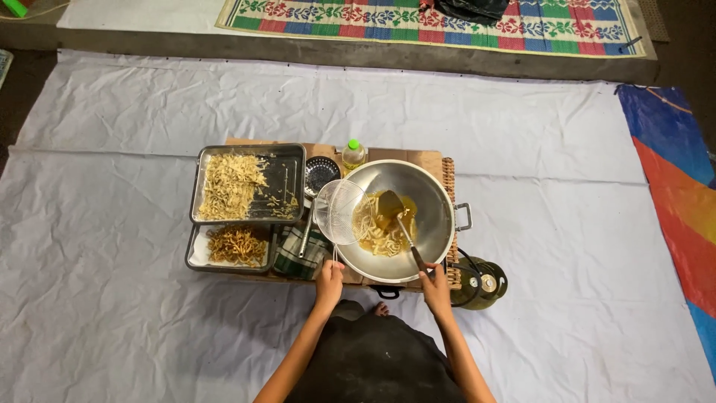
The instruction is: Frying shredded dough in a wok with oil, using a spatula to stir and a strainer to remove the cooked pieces.
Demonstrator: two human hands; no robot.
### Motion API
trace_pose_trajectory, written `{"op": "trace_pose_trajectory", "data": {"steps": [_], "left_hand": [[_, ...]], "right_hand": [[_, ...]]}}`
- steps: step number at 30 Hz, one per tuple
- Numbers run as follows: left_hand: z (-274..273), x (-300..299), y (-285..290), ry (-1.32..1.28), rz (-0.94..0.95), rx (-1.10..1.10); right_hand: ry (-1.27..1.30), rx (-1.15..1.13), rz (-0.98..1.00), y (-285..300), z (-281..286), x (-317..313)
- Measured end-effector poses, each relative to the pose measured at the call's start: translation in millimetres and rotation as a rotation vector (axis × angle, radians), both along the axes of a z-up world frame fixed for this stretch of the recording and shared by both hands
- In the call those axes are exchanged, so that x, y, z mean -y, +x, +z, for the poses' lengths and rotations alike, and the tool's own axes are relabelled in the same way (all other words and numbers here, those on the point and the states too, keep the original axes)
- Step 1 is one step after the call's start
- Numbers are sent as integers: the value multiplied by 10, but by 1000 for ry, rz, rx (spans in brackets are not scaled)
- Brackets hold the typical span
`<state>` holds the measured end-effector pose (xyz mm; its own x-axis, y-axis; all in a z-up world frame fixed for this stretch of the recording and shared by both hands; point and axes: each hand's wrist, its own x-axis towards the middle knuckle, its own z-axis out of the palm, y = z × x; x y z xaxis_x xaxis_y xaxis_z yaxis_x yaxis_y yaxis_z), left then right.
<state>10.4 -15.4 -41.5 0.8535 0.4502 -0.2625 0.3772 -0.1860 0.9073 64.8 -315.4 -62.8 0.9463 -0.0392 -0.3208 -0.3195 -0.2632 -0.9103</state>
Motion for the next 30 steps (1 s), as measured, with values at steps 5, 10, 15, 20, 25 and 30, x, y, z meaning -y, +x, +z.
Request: {"op": "trace_pose_trajectory", "data": {"steps": [5,10,15,20,25,30], "left_hand": [[-46,-145,69,46,-47,6],[-123,-366,203,91,-103,-2],[-44,-543,246,131,-184,-49],[11,-673,315,153,-274,-61],[90,-802,389,172,-355,-64],[281,-919,461,137,-412,-93]], "right_hand": [[-377,7,-17,-82,1041,-216],[-496,34,-113,-62,1320,-332],[-466,-57,-184,17,442,-191],[-34,-216,-264,-111,22,-466],[496,-387,-391,-318,309,-795],[414,-322,-375,-442,623,-972]]}}
